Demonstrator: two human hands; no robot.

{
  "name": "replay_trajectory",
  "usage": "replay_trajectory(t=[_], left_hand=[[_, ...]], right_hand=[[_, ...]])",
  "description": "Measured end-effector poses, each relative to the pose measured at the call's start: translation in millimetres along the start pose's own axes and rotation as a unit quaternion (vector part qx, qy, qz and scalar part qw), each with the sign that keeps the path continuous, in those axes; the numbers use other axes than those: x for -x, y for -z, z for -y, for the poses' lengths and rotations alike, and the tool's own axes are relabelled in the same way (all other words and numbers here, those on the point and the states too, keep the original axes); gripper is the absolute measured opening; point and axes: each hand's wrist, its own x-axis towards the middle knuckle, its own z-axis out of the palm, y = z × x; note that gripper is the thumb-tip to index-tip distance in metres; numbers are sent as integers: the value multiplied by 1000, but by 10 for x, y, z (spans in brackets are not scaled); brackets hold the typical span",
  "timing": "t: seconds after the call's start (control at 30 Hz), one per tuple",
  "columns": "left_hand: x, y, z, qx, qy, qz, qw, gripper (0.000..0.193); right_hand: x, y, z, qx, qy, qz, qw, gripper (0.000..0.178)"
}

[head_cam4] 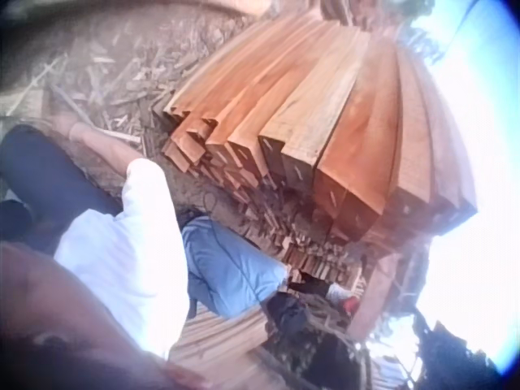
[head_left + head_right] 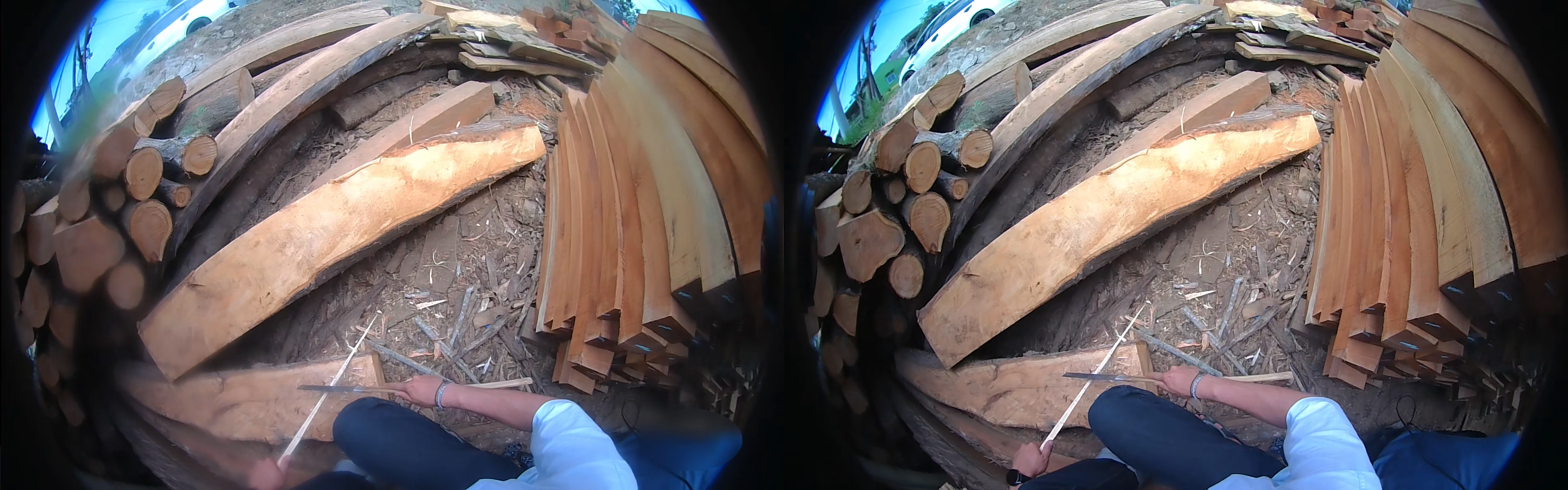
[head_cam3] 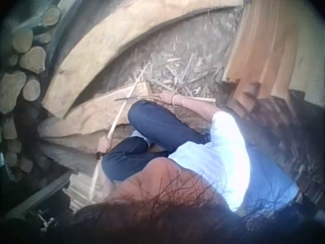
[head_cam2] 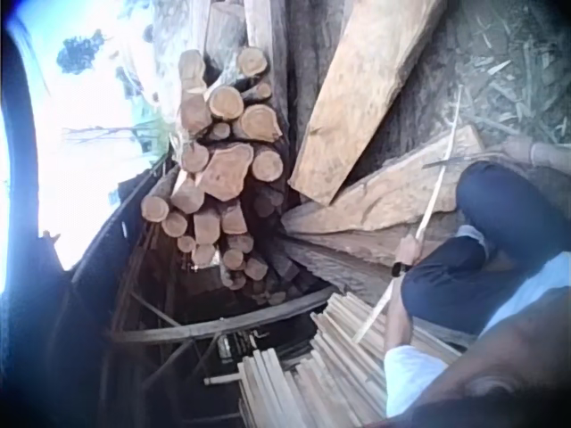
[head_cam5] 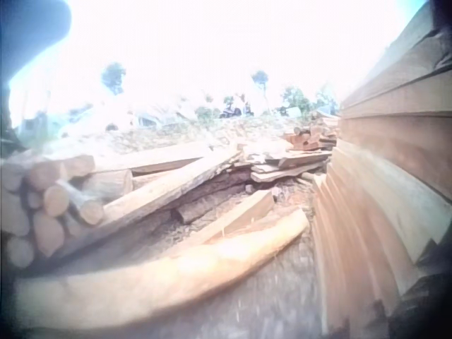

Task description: The person holds a long thin strip of wood and uses a hand saw to cut it while sitting on the ground in an outdoor wood yard.

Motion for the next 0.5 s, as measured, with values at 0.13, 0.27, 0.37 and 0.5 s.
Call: replay_trajectory(t=[0.13, 0.27, 0.37, 0.5], left_hand=[[-14, -81, 82, 5, -14, -11, 1000, 64], [-8, -35, 51, 10, 5, -4, 1000, 66], [8, -39, 45, 33, -3, -16, 999, 67], [-15, -21, 14, 1, 5, -5, 1000, 67]], right_hand=[[-53, -43, -16, -6, -4, -11, 1000, 44], [-34, -113, -99, -4, 39, -38, 999, 42], [-26, -41, -33, 12, -36, -8, 999, 42], [-10, -89, -58, -15, 57, -25, 998, 43]])
